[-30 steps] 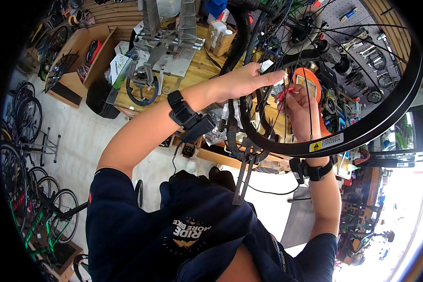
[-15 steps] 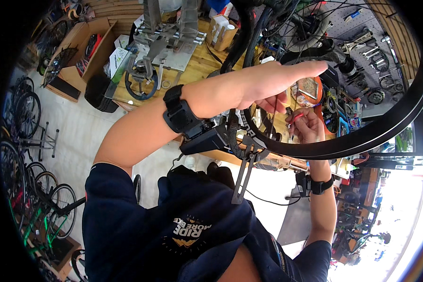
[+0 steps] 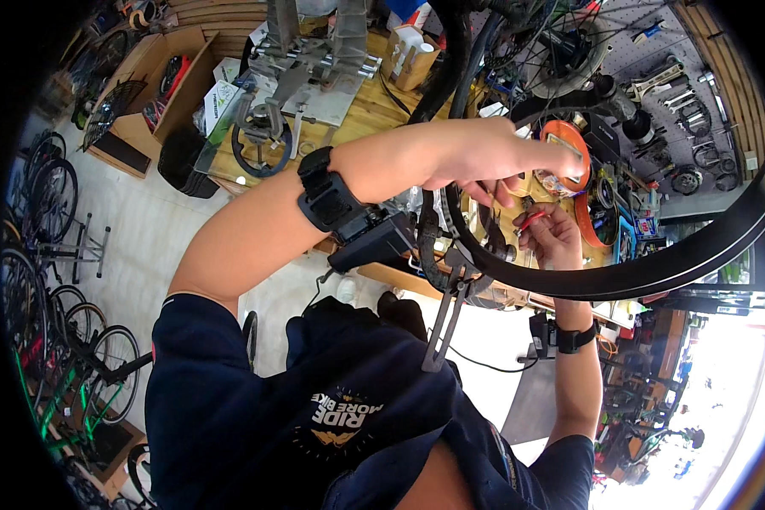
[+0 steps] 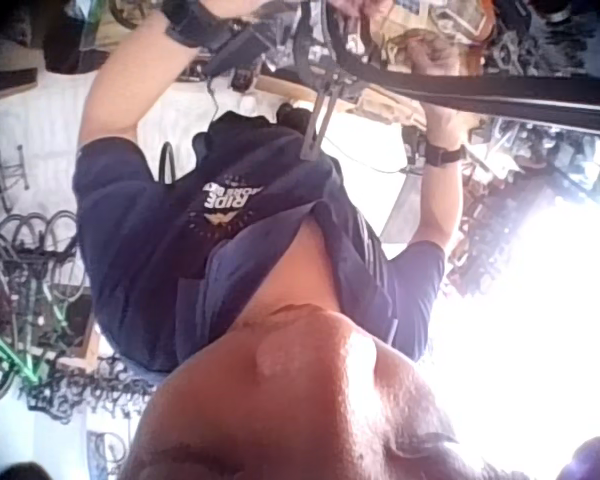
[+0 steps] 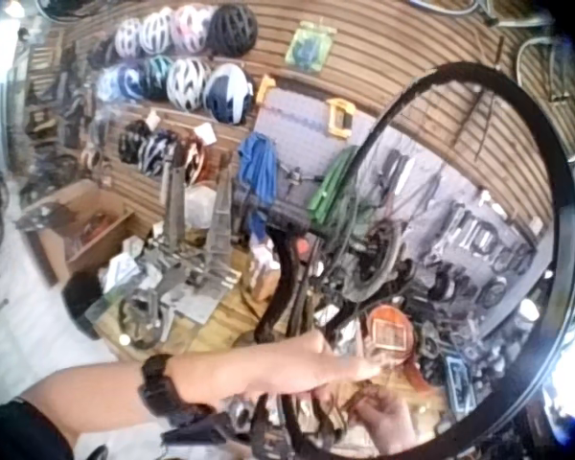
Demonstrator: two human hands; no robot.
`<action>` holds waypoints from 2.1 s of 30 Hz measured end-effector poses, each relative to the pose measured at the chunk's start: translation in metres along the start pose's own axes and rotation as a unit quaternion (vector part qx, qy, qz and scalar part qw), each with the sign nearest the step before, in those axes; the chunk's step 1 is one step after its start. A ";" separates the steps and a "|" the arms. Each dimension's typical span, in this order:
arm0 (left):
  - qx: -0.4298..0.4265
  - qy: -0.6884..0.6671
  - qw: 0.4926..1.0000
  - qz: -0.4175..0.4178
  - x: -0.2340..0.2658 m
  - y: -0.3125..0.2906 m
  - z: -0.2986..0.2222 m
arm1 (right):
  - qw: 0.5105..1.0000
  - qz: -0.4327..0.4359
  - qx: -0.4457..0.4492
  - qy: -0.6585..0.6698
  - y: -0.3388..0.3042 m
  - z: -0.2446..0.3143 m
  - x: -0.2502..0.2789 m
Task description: The person adjusts the tension of bicycle spokes on a wheel mounted in a truing stand by hand and using a spoke wrench.
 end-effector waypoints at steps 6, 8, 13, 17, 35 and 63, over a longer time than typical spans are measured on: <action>-0.047 0.093 0.990 -0.092 0.040 0.030 0.049 | 1.000 0.004 -0.001 -0.029 -0.004 0.006 -0.008; -0.074 0.085 0.988 -0.104 0.048 0.044 0.059 | 1.000 -0.001 0.003 -0.025 -0.005 0.005 -0.006; -0.122 0.072 0.983 -0.119 0.063 0.072 0.077 | 1.000 0.001 0.022 -0.020 -0.013 0.013 -0.012; -0.134 0.081 0.980 -0.122 0.063 0.068 0.069 | 0.997 0.007 0.019 -0.072 -0.019 0.019 -0.020; -0.222 0.083 0.951 -0.200 0.037 -0.003 0.020 | 0.997 0.002 0.066 -0.027 -0.021 0.038 -0.043; -0.195 0.070 0.962 -0.178 0.043 0.020 0.041 | 0.992 0.013 0.041 -0.118 0.000 0.032 -0.082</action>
Point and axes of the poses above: each hand's wrist, its own y-axis towards the middle knuckle, its own x-axis out of the back of the hand, z = x × y, the point moved 9 cm from there along y, towards the middle knuckle, and after that the axes turned 10 degrees about -z, right-handed, at the moved point
